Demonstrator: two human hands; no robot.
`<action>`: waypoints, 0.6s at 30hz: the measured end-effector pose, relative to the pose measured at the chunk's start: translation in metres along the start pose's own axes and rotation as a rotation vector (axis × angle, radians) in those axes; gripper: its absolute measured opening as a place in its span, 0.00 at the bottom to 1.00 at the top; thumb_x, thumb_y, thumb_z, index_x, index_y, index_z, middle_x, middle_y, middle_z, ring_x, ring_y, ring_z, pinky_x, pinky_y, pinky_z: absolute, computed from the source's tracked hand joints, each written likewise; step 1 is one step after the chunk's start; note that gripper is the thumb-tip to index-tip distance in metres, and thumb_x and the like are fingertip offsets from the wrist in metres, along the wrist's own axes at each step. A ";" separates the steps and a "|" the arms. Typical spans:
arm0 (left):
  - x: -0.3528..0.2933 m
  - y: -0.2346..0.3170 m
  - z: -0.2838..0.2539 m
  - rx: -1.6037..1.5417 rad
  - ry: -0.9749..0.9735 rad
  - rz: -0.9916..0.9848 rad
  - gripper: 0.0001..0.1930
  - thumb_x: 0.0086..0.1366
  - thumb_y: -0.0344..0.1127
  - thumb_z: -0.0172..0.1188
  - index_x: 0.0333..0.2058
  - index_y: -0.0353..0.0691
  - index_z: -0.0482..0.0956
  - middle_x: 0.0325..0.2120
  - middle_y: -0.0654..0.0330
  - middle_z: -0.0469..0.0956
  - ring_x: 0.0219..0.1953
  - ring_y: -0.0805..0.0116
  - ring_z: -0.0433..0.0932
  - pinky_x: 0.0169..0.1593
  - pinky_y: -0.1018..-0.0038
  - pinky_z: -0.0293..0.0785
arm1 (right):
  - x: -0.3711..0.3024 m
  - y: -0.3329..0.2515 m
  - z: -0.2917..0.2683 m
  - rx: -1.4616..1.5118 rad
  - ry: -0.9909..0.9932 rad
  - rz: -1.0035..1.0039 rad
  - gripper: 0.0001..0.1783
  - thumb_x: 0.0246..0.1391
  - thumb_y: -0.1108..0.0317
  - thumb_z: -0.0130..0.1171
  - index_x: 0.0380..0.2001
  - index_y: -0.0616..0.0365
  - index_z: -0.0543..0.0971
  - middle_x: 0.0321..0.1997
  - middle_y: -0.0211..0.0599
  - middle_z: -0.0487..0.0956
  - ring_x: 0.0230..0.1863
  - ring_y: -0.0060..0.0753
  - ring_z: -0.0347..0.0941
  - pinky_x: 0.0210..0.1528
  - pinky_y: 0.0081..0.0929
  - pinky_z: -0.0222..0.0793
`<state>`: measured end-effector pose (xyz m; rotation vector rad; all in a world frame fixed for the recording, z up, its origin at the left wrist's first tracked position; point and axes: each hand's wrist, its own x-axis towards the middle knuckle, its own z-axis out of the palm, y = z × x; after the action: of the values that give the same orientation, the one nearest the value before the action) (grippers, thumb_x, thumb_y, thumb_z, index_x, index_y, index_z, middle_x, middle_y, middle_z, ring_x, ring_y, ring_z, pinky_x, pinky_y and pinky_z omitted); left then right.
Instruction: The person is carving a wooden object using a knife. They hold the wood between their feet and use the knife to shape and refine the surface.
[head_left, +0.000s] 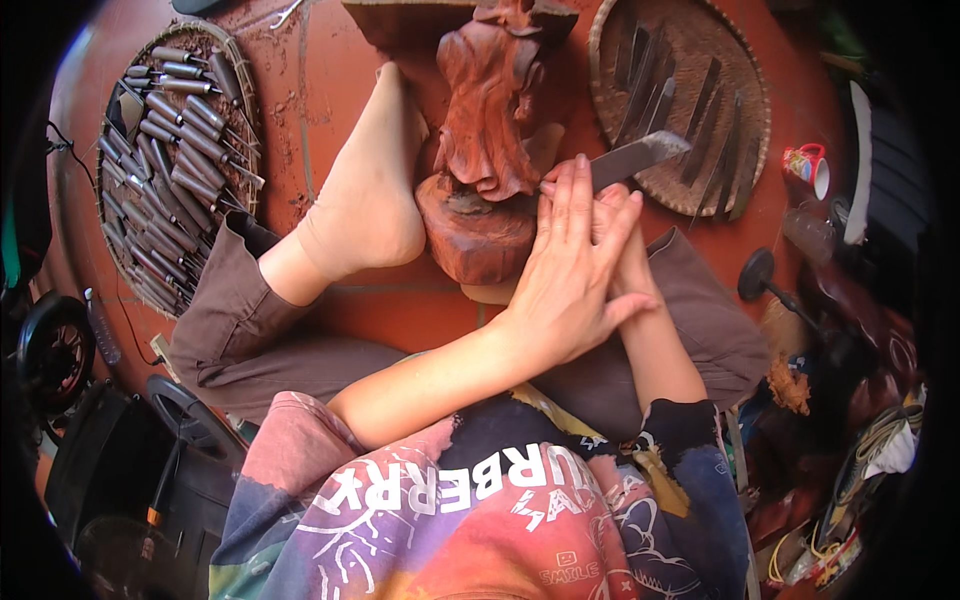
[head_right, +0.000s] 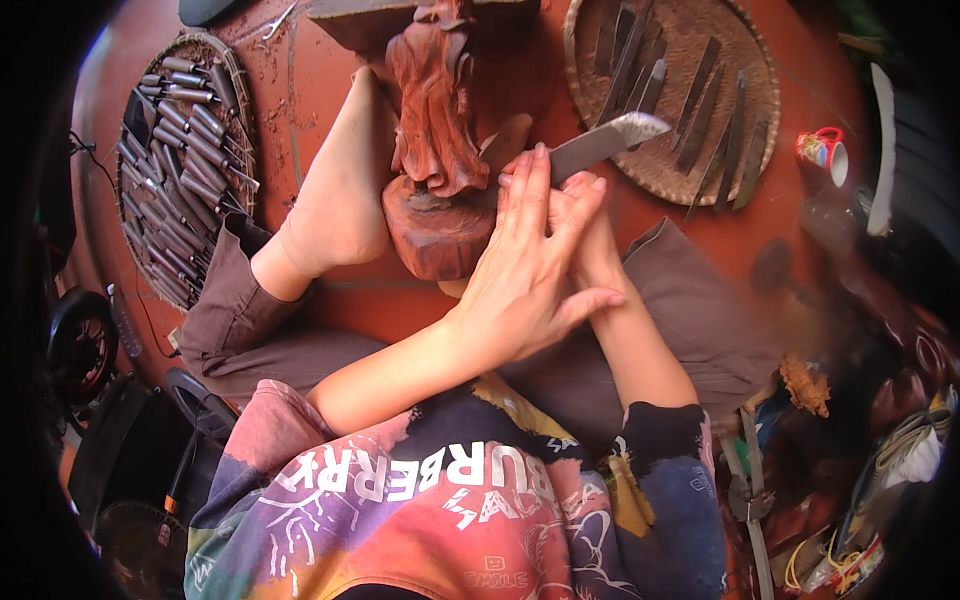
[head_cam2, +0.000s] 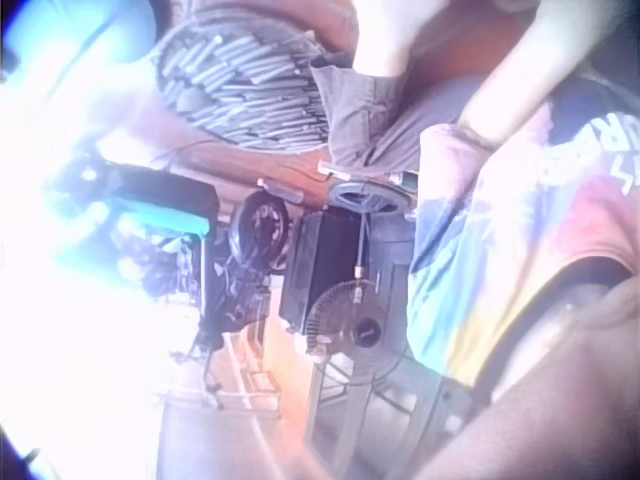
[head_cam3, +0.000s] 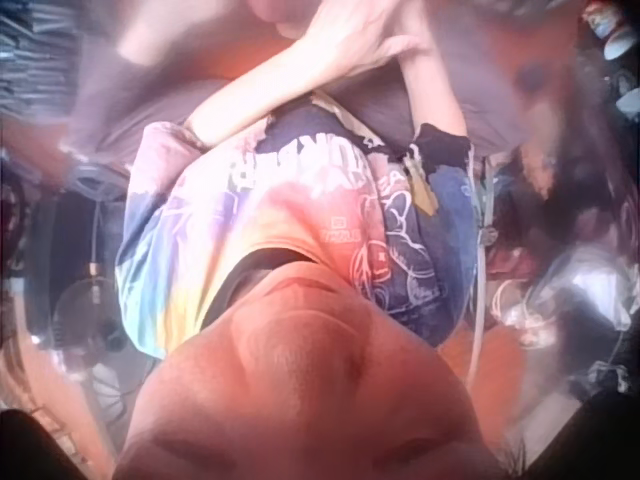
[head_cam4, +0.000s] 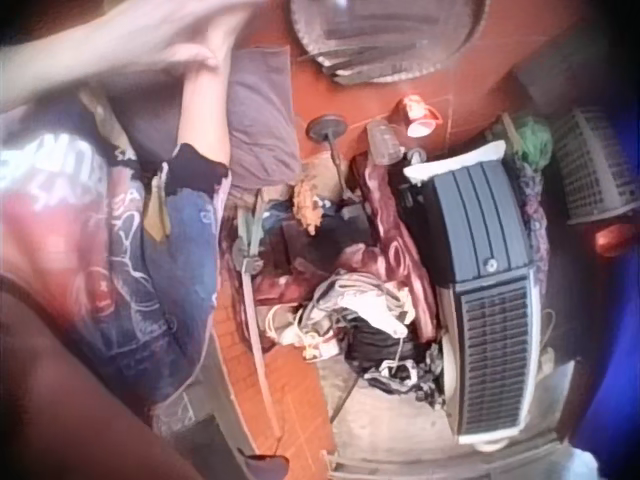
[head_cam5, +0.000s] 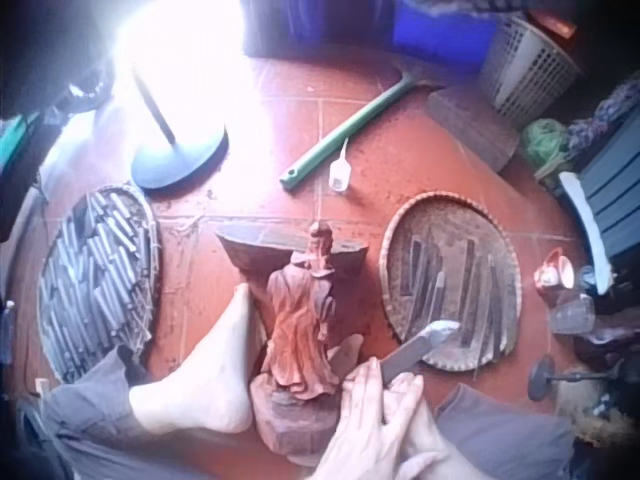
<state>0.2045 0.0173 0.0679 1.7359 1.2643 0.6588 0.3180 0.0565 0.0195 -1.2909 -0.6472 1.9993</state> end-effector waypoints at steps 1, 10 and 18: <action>0.000 0.000 -0.001 0.010 -0.013 0.002 0.47 0.47 0.51 0.67 0.63 0.39 0.55 0.61 0.27 0.39 0.66 0.31 0.36 0.65 0.47 0.37 | -0.004 -0.001 0.002 -0.035 0.014 -0.010 0.09 0.52 0.69 0.60 0.35 0.59 0.74 0.28 0.27 0.74 0.30 0.17 0.72 0.33 0.17 0.71; 0.003 -0.004 0.009 0.080 -0.004 0.016 0.49 0.50 0.55 0.64 0.64 0.37 0.51 0.61 0.25 0.38 0.65 0.29 0.36 0.65 0.47 0.38 | 0.006 -0.001 -0.007 0.082 -0.047 0.029 0.10 0.52 0.68 0.60 0.36 0.60 0.74 0.29 0.28 0.74 0.32 0.19 0.73 0.34 0.19 0.71; 0.005 -0.005 0.007 0.029 0.001 0.027 0.47 0.51 0.55 0.64 0.63 0.37 0.52 0.61 0.26 0.38 0.65 0.30 0.36 0.66 0.48 0.37 | 0.017 -0.002 -0.016 0.154 -0.138 0.114 0.10 0.53 0.68 0.59 0.37 0.59 0.74 0.31 0.27 0.74 0.32 0.20 0.73 0.35 0.18 0.71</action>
<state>0.2098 0.0198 0.0595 1.7797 1.2585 0.6603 0.3282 0.0711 0.0051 -1.1279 -0.4807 2.2002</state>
